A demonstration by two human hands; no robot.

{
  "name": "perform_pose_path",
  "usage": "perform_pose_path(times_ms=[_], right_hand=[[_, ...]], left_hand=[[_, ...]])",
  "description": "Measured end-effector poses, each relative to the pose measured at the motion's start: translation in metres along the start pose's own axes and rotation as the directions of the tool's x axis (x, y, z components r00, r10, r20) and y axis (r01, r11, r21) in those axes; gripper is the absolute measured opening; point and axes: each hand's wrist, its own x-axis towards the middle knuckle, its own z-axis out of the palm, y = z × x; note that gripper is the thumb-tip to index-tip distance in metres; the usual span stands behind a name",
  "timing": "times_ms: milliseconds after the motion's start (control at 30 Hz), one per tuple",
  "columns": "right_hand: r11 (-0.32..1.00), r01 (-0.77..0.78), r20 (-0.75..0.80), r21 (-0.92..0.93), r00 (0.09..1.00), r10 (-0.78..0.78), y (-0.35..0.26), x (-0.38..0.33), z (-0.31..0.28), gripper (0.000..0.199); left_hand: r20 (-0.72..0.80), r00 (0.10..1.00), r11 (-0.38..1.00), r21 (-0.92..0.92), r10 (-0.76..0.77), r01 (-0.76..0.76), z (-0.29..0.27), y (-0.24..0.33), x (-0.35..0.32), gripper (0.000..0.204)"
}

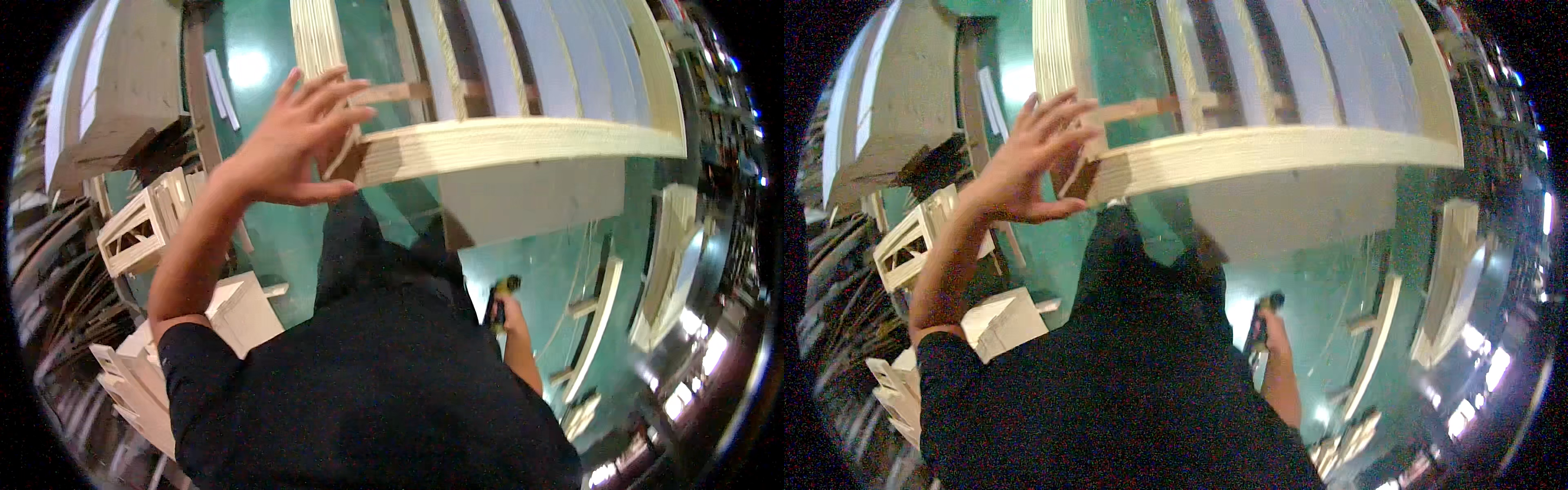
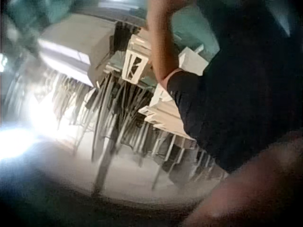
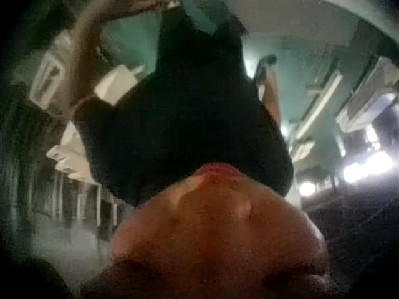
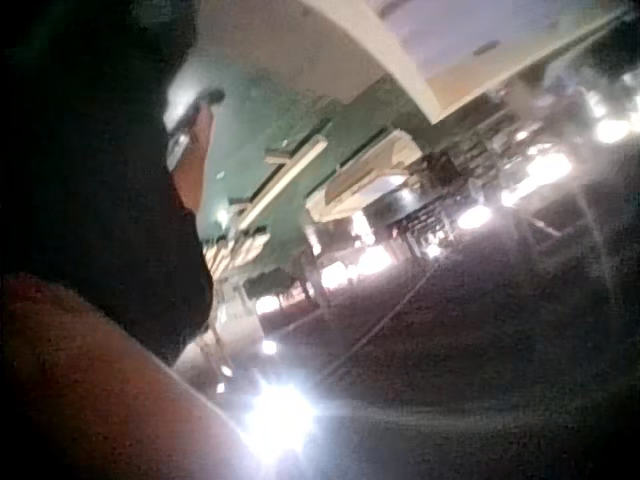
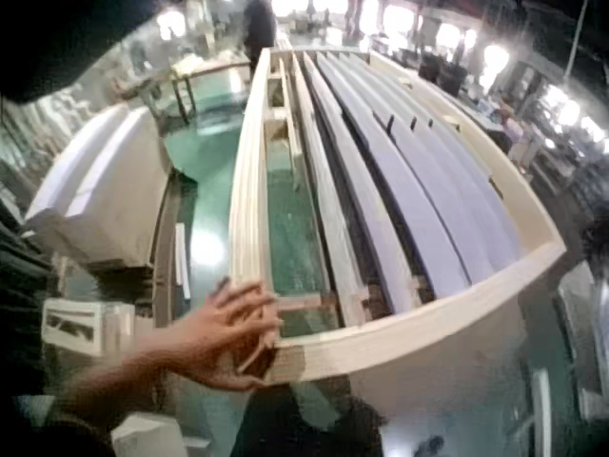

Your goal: The person uses a pneumatic nail gun to attach wooden slats to a large wooden frame structure. They repeatedly position the slats and drive nails into the joints to secure them. The person also handles a long wooden beam and a coiled air hose during the process.

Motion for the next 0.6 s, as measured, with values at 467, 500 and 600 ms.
perform_pose_path(times_ms=[467,500,600], right_hand=[[0.983,0.175,0.040,-0.055,0.984,-0.173,-0.050,-0.035,0.163,0.011],[0.984,0.171,0.045,-0.054,0.985,-0.169,-0.046,-0.031,0.161,0.010],[0.970,0.236,0.022,-0.054,0.972,-0.235,-0.044,-0.026,0.165,0.010]], left_hand=[[-0.204,0.969,0.990,-0.008,-0.136,0.138,0.053,0.044,0.001,0.061],[-0.213,0.970,0.993,-0.038,-0.114,0.109,0.051,0.043,0.000,0.063],[-0.204,0.975,0.996,-0.010,-0.092,0.092,0.050,0.041,-0.003,0.065]])
